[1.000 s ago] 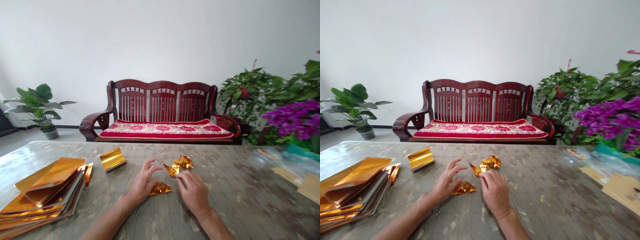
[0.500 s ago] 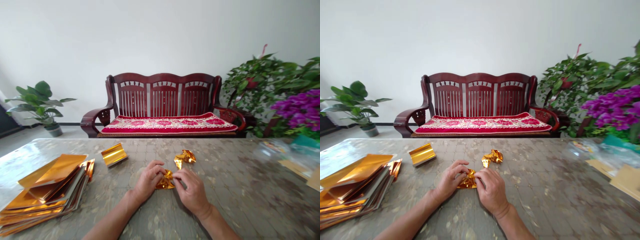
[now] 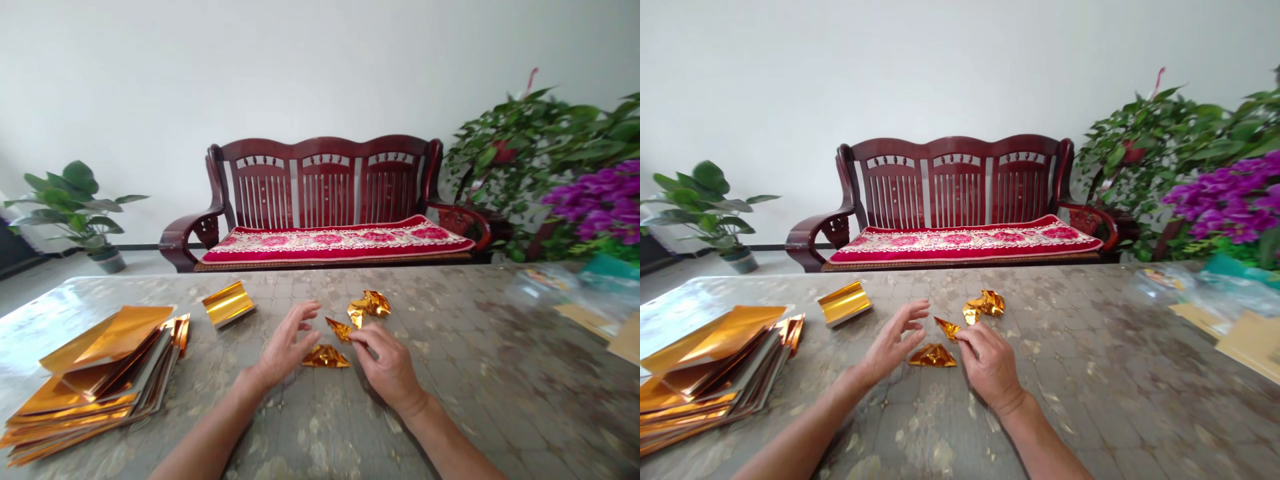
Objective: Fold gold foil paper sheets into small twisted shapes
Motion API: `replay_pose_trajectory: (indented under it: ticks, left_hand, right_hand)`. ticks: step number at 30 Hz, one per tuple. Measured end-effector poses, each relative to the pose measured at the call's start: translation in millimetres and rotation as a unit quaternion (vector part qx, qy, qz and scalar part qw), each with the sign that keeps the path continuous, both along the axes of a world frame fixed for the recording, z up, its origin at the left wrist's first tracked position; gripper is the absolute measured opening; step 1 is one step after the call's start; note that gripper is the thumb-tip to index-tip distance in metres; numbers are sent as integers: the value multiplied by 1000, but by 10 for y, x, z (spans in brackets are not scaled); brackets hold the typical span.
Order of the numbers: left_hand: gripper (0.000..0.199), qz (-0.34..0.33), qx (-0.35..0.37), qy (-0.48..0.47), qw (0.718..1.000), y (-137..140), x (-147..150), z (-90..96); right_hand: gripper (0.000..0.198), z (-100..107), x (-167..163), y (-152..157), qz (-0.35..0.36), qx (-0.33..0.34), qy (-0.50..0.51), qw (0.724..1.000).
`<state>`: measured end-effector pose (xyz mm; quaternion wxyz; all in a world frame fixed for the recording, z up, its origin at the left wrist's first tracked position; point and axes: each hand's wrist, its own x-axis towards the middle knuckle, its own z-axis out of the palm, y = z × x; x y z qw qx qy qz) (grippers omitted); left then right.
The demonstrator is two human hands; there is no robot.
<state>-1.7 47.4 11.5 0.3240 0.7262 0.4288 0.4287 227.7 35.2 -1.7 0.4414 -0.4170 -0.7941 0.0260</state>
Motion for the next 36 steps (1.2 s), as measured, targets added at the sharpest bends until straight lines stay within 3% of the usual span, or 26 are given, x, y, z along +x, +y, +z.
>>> replay_pose_trajectory:
  ticks: [3,7,9,12,16,23,29,34,36]
  left_hand:
    - [30,-41,-4,92,995,-20,-190,137]
    - [50,-67,-34,203,976,-150,-266,265]
    - [55,-49,-39,242,968,-212,-204,250]
    - [47,-4,-41,280,959,-250,-71,130]
    - [27,79,-41,282,955,-220,41,-29]
    - [13,111,-65,218,967,-124,135,-118]
    - [15,130,-68,214,966,-91,226,-164]
    - [34,121,-66,250,958,-113,291,-137]
    - [33,112,-66,259,957,-99,317,-123]
  right_hand:
    - [18,-27,68,30,-30,-12,13,999]
    - [20,-64,132,67,-62,-32,-5,998]
    - [21,-80,150,78,-77,-40,-11,996]
    - [22,-99,168,88,-87,-44,-17,995]
    - [22,-109,175,90,-93,-51,-27,994]
    - [24,-102,169,86,-103,-50,-34,993]
    - [24,-147,200,122,-125,-45,-25,991]
    - [24,-167,224,140,-143,-63,-10,988]
    - [24,-159,228,137,-150,-65,-8,987]
